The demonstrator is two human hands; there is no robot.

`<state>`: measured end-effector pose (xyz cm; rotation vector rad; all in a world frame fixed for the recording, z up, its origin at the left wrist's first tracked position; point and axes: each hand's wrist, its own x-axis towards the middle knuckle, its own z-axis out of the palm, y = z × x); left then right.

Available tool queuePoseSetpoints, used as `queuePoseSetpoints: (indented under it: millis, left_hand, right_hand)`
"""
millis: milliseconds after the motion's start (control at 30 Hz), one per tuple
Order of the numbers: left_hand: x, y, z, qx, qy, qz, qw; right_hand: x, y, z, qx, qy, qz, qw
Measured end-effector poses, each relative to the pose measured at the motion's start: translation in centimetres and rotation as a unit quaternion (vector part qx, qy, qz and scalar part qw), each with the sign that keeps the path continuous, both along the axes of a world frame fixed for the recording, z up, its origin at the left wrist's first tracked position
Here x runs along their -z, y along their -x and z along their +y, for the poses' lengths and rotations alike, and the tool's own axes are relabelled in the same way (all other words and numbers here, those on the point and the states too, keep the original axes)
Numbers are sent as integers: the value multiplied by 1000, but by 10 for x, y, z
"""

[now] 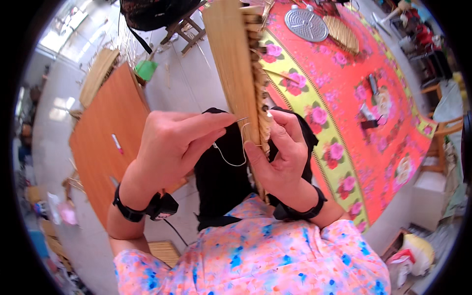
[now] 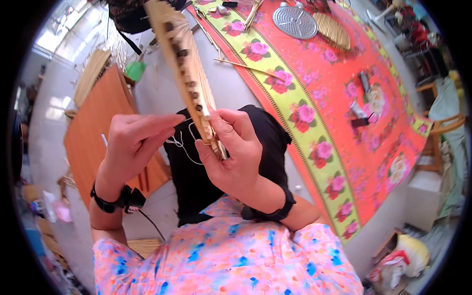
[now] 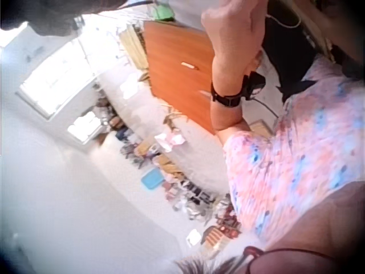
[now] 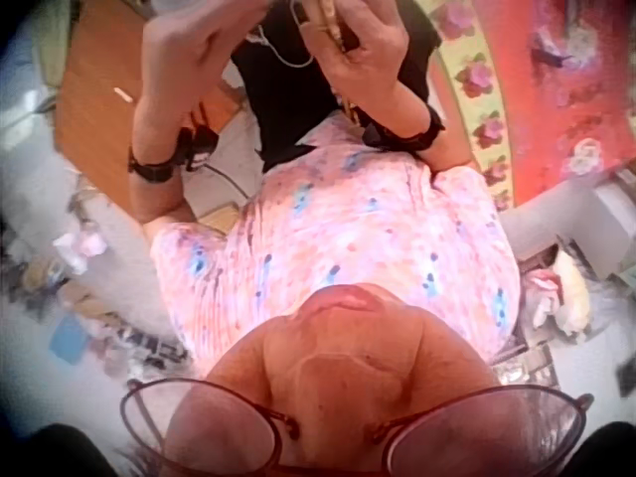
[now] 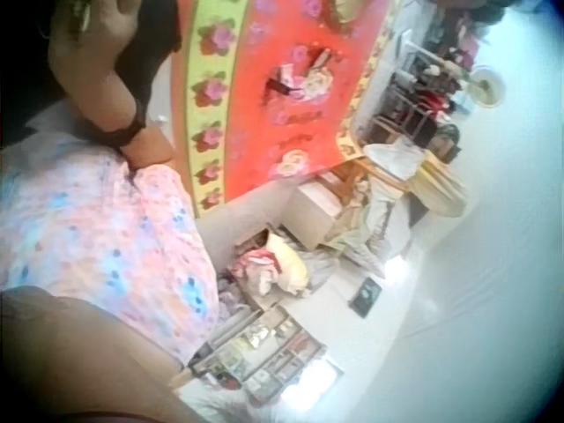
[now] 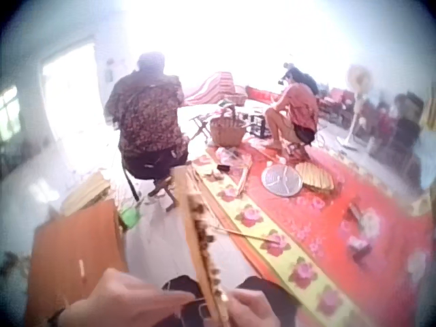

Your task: The person constructs a bamboo item by threading cord through holes in bamboo slats and using pliers to secure the ends. The person handles bamboo slats and cord while seated on a floor mat.

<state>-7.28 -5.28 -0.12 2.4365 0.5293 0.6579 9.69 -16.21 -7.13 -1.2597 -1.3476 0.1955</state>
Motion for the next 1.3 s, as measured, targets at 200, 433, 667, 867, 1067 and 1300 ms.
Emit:
queuePoseSetpoints:
  millis: [200,433,667,867,1067,1300]
  left_hand:
    - [-18,7,-7,-49,66,81,993]
    - [-24,9,-11,-72,70,113,989]
    - [-29,-3,-11,-56,-15,129,990]
    - [-38,-8,-7,-37,-100,151,983]
    - [-35,-8,-3,-25,-82,124,988]
    - [-35,-5,-3,-31,-75,129,988]
  right_hand:
    - [8,13,3,-39,-5,116,993]
    - [12,9,4,-39,-21,148,988]
    - [11,1,3,-51,-27,194,979]
    - [12,1,2,-61,-23,209,976]
    - [13,5,3,-71,-42,241,967]
    - [15,9,4,-90,-60,258,960]
